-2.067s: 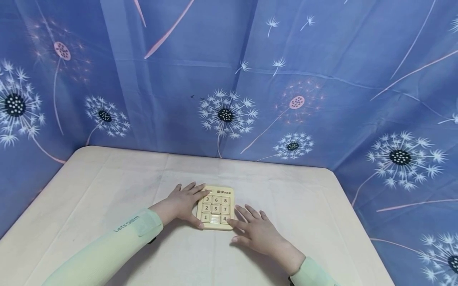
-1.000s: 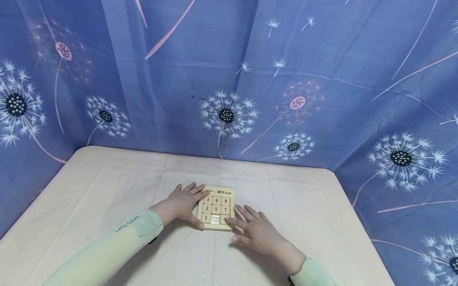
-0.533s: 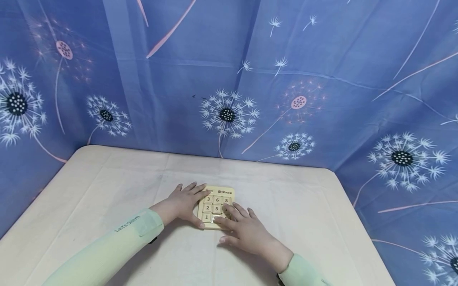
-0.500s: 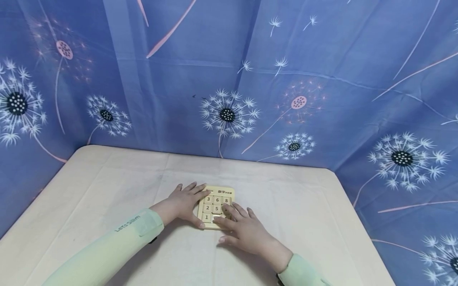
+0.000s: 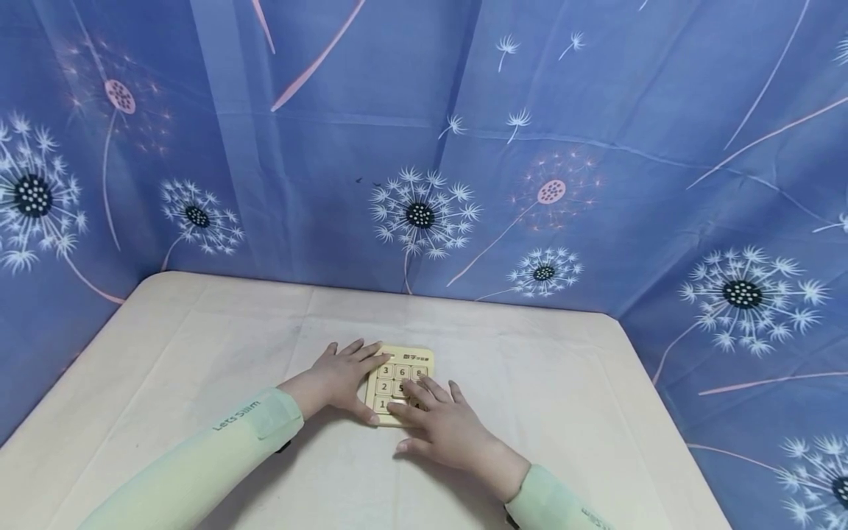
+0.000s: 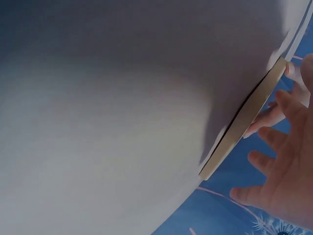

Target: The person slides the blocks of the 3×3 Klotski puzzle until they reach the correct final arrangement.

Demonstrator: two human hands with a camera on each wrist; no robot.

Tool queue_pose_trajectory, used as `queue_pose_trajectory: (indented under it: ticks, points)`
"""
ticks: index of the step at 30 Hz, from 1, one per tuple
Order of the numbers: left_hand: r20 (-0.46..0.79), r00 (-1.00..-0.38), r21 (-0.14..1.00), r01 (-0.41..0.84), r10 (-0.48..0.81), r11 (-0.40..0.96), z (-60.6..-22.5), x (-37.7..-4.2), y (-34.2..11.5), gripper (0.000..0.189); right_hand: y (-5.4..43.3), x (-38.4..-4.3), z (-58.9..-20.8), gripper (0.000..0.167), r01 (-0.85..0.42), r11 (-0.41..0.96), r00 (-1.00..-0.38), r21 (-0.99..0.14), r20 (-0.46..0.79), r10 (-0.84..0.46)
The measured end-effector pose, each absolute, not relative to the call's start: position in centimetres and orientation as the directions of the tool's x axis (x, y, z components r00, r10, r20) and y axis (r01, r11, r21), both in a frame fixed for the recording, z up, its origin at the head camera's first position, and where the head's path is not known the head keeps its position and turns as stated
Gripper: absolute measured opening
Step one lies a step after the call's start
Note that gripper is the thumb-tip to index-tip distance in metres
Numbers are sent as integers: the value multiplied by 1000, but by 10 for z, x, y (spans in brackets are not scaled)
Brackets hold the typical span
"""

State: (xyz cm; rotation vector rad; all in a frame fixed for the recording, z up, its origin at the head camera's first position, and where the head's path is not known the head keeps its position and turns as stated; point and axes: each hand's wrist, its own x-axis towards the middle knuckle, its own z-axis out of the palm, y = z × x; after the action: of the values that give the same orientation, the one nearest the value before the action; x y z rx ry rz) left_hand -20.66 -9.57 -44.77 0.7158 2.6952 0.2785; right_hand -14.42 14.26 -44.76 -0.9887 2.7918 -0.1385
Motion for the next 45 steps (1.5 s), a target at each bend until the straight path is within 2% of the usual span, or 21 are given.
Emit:
queue_pose_trajectory:
  ticks: [12, 45]
  points:
    - [-275, -817, 258, 445, 507, 857, -451, -207, -96, 118, 144, -145, -452, 61, -621, 777, -766, -105, -127, -630]
    - [-264, -820, 258, 447, 507, 857, -451, -207, -95, 118, 160, -140, -449, 60, -583, 801, -792, -132, -128, -597]
